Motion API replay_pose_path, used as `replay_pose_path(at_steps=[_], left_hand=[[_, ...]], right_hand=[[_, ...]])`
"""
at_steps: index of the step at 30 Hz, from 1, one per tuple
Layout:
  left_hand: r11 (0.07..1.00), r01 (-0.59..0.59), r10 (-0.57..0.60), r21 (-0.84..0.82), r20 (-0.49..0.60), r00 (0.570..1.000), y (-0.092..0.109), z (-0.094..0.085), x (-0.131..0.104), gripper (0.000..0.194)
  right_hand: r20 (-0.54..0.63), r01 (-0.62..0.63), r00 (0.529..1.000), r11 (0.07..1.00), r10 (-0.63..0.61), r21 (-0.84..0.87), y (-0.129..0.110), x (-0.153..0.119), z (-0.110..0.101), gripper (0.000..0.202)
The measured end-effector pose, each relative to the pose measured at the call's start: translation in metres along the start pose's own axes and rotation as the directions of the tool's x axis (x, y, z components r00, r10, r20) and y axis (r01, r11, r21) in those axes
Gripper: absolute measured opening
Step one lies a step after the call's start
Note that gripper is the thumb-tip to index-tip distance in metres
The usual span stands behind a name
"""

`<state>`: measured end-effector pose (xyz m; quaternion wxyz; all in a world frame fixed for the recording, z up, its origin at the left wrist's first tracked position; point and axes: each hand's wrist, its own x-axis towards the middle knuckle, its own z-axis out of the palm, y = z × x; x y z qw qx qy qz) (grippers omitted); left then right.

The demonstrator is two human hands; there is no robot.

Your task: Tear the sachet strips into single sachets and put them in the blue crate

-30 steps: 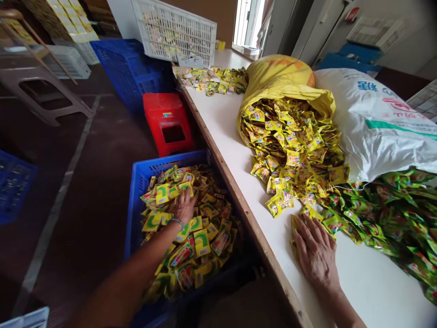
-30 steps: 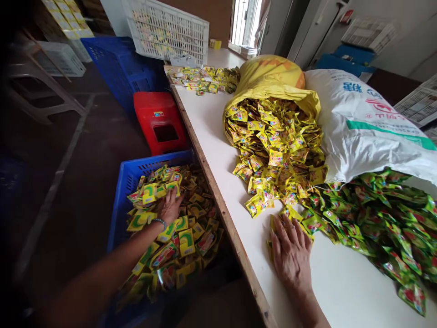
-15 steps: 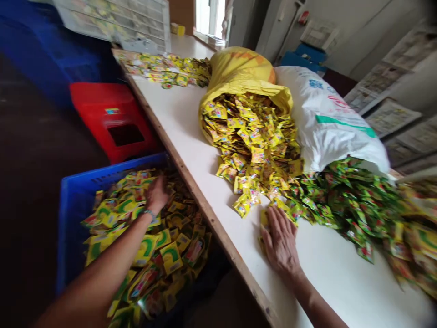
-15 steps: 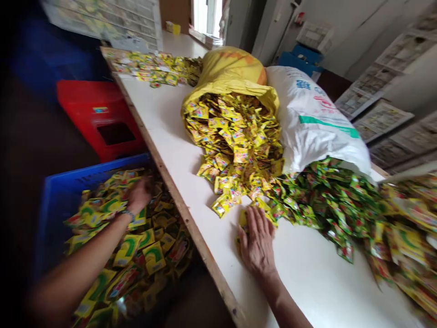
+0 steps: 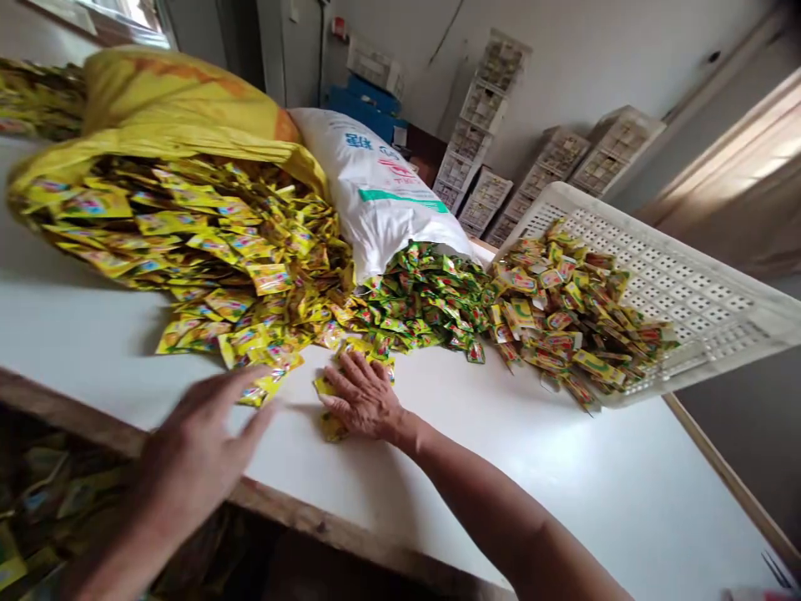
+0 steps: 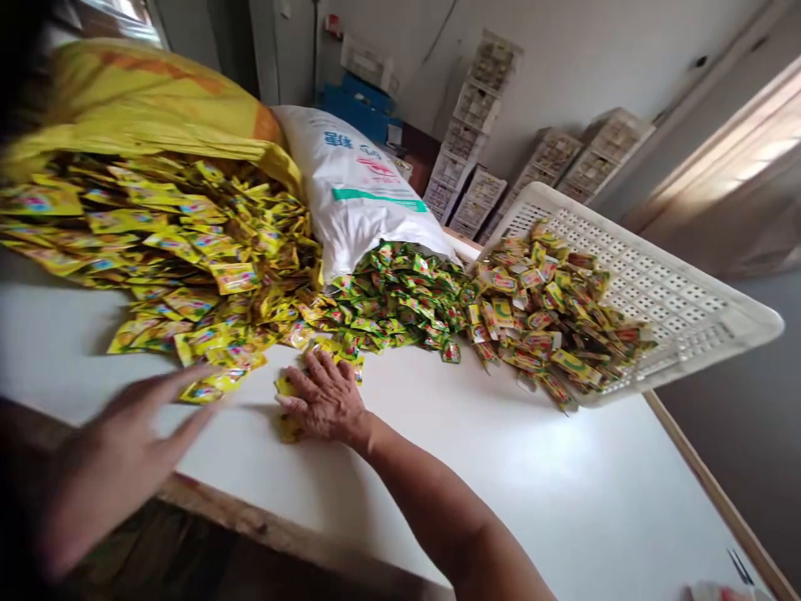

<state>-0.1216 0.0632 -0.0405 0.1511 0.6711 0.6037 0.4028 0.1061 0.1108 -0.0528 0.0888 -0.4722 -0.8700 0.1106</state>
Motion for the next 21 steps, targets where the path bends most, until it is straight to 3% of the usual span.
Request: replay_pose_path(at_steps=[3, 5, 6, 7, 9, 10, 11, 12, 15, 18, 21], left_hand=[[0.981, -0.188, 0.18, 0.038, 0.148, 0.972, 0.052, 0.048, 0.003, 0.035], [0.963, -0.241, 0.199, 0.118, 0.287, 0.937, 0.07, 0.072, 0.005, 0.032], [0.949, -0.26, 0.184, 0.178, 0.356, 0.916, 0.075, 0.079, 0.006, 0.03], [0.93, -0.274, 0.155, 0.245, 0.417, 0.896, 0.08, 0.085, 0.009, 0.029], [0.881, -0.286, 0.068, 0.377, 0.497, 0.865, 0.087, 0.089, 0.015, 0.028], [0.859, -0.279, 0.024, 0.429, 0.51, 0.86, 0.09, 0.088, 0.018, 0.03], [0.846, -0.263, -0.01, 0.464, 0.506, 0.862, 0.093, 0.087, 0.02, 0.033], [0.843, -0.239, -0.032, 0.482, 0.488, 0.873, 0.097, 0.085, 0.022, 0.035], [0.857, -0.173, -0.05, 0.485, 0.414, 0.909, 0.111, 0.083, 0.022, 0.026], [0.828, -0.179, -0.067, 0.531, 0.41, 0.91, 0.132, 0.093, 0.018, 0.025], [0.787, -0.226, -0.089, 0.574, 0.468, 0.879, 0.151, 0.113, 0.015, 0.033]], right_hand=[[-0.069, 0.045, 0.997, 0.988, -0.035, 0.15, 0.03, -0.025, -0.019, 0.049], [-0.23, -0.04, 0.968, 0.967, 0.1, 0.252, 0.062, -0.042, -0.038, 0.046], [-0.316, -0.139, 0.92, 0.948, 0.23, 0.285, 0.082, -0.051, -0.048, 0.04], [-0.401, -0.27, 0.834, 0.914, 0.378, 0.302, 0.104, -0.059, -0.059, 0.033], [-0.462, -0.484, 0.688, 0.829, 0.559, 0.282, 0.149, -0.076, -0.076, 0.026], [-0.452, -0.509, 0.675, 0.811, 0.584, 0.288, 0.169, -0.085, -0.081, 0.023], [-0.425, -0.501, 0.7, 0.819, 0.574, 0.28, 0.184, -0.094, -0.083, 0.021], [-0.364, -0.449, 0.793, 0.873, 0.488, 0.19, 0.195, -0.102, -0.082, 0.023], [-0.282, -0.35, 0.879, 0.922, 0.385, 0.167, 0.197, -0.123, -0.067, 0.03], [-0.244, -0.283, 0.916, 0.945, 0.317, 0.166, 0.171, -0.138, -0.052, 0.034], [-0.229, -0.25, 0.928, 0.948, 0.292, 0.197, 0.146, -0.148, -0.044, 0.028]])
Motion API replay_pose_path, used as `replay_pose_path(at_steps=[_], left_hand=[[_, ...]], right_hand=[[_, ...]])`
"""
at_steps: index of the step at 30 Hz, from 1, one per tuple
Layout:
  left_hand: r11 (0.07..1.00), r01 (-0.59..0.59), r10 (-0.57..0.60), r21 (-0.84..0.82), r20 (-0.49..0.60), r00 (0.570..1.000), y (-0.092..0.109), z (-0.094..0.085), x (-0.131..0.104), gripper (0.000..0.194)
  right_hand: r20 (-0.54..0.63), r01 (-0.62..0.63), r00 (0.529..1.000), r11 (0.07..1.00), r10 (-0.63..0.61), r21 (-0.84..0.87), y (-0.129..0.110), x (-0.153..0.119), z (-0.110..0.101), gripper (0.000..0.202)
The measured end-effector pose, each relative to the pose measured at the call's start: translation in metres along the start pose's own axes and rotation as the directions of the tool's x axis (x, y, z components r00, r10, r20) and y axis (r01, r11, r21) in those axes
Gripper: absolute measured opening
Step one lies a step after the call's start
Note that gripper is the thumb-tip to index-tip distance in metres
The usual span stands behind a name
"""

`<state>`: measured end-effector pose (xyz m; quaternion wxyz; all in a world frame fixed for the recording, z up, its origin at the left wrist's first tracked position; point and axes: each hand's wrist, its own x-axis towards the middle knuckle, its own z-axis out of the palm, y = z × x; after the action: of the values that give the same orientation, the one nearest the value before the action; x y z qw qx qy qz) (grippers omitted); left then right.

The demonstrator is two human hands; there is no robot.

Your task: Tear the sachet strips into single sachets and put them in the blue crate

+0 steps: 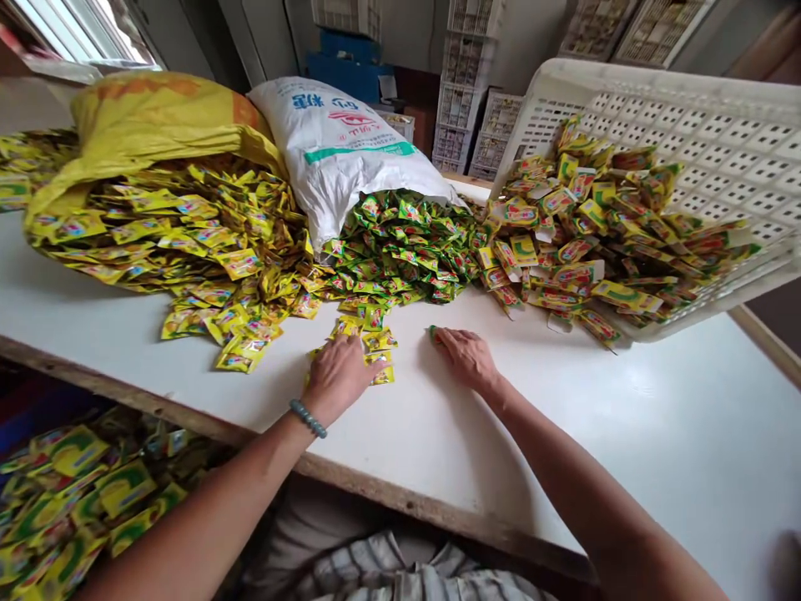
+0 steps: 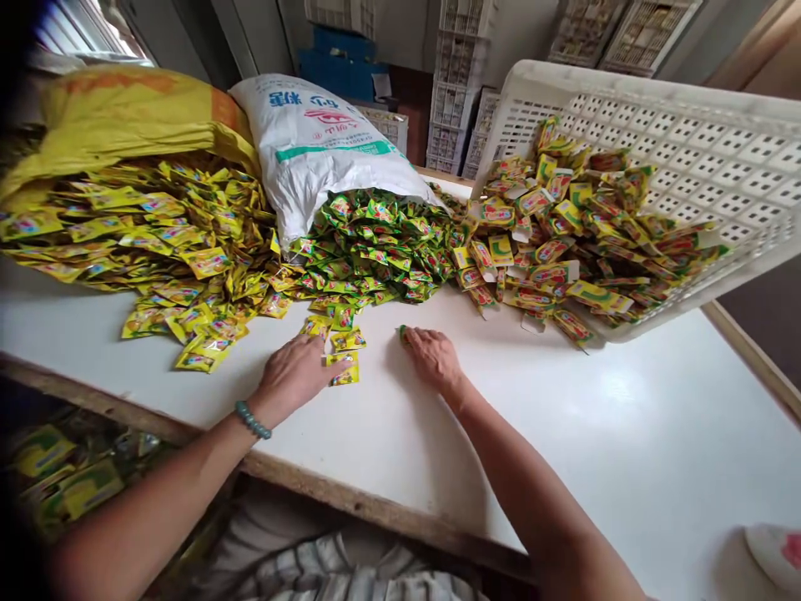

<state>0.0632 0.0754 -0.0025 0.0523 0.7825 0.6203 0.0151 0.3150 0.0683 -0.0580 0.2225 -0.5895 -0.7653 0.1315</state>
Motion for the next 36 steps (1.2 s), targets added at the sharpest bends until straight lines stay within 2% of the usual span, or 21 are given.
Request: replay_pose_path(at_steps=[2, 4, 6, 7, 9, 10, 12, 13, 15, 17, 20, 23, 26, 29, 33, 36], left_hand=[[0.999, -0.032, 0.033, -0.023, 0.024, 0.999, 0.014, 0.005, 0.005, 0.034], [0.991, -0.044, 0.046, -0.125, 0.015, 0.999, 0.023, 0.011, 0.01, 0.031], [0.948, -0.019, 0.025, -0.317, 0.017, 1.0, 0.029, 0.016, 0.015, 0.026], [0.896, 0.002, 0.017, -0.444, 0.038, 0.999, 0.031, 0.019, 0.017, 0.024], [0.704, 0.052, 0.042, -0.708, 0.114, 0.993, 0.034, 0.023, 0.023, 0.028], [0.577, 0.087, 0.066, -0.812, 0.152, 0.986, 0.035, 0.025, 0.026, 0.032], [0.346, 0.162, 0.111, -0.924, 0.212, 0.971, 0.037, 0.029, 0.03, 0.04], [0.263, 0.199, 0.122, -0.944, 0.237, 0.964, 0.037, 0.031, 0.031, 0.044], [0.164, 0.252, 0.128, -0.954, 0.273, 0.953, 0.037, 0.034, 0.032, 0.049], [0.108, 0.277, 0.145, -0.955, 0.291, 0.946, 0.037, 0.034, 0.03, 0.052], [0.02, 0.317, 0.212, -0.948, 0.314, 0.926, 0.035, 0.03, 0.027, 0.052], [-0.062, 0.357, 0.27, -0.932, 0.329, 0.905, 0.032, 0.025, 0.026, 0.045], [-0.065, 0.331, 0.251, -0.941, 0.305, 0.919, 0.029, 0.024, 0.028, 0.038], [-0.042, 0.308, 0.244, -0.951, 0.289, 0.926, 0.03, 0.026, 0.028, 0.039], [-0.031, 0.274, 0.284, -0.961, 0.255, 0.924, 0.033, 0.024, 0.025, 0.035], [-0.002, 0.256, 0.262, -0.967, 0.247, 0.933, 0.036, 0.023, 0.022, 0.041]], right_hand=[[-0.06, -0.085, 0.994, 0.991, 0.092, 0.107, -0.006, -0.008, 0.002, 0.024], [-0.122, -0.243, 0.947, 0.911, 0.298, 0.333, -0.008, -0.014, 0.002, 0.02], [-0.059, -0.33, 0.881, 0.701, 0.469, 0.632, -0.01, -0.018, 0.001, 0.024], [0.012, -0.335, 0.867, 0.565, 0.498, 0.754, -0.012, -0.018, 0.0, 0.029], [0.127, -0.305, 0.872, 0.322, 0.473, 0.896, -0.017, -0.019, -0.003, 0.038], [0.16, -0.292, 0.879, 0.241, 0.45, 0.925, -0.02, -0.019, -0.005, 0.04], [0.194, -0.282, 0.89, 0.166, 0.412, 0.945, -0.026, -0.018, -0.009, 0.042], [0.203, -0.282, 0.898, 0.156, 0.39, 0.947, -0.027, -0.018, -0.011, 0.041], [0.214, -0.285, 0.916, 0.176, 0.339, 0.942, -0.029, -0.018, -0.012, 0.04], [0.214, -0.289, 0.926, 0.217, 0.312, 0.932, -0.03, -0.017, -0.009, 0.04], [0.203, -0.308, 0.919, 0.293, 0.337, 0.905, -0.029, -0.017, -0.002, 0.044], [0.212, -0.326, 0.913, 0.311, 0.347, 0.893, -0.03, -0.018, -0.003, 0.045], [0.238, -0.329, 0.924, 0.31, 0.298, 0.892, -0.034, -0.018, -0.011, 0.041], [0.218, -0.312, 0.941, 0.41, 0.26, 0.857, -0.036, -0.017, -0.013, 0.038], [0.11, -0.303, 0.936, 0.603, 0.335, 0.738, -0.036, -0.015, 0.0, 0.035], [0.084, -0.319, 0.921, 0.613, 0.381, 0.722, -0.039, -0.015, 0.003, 0.037]])
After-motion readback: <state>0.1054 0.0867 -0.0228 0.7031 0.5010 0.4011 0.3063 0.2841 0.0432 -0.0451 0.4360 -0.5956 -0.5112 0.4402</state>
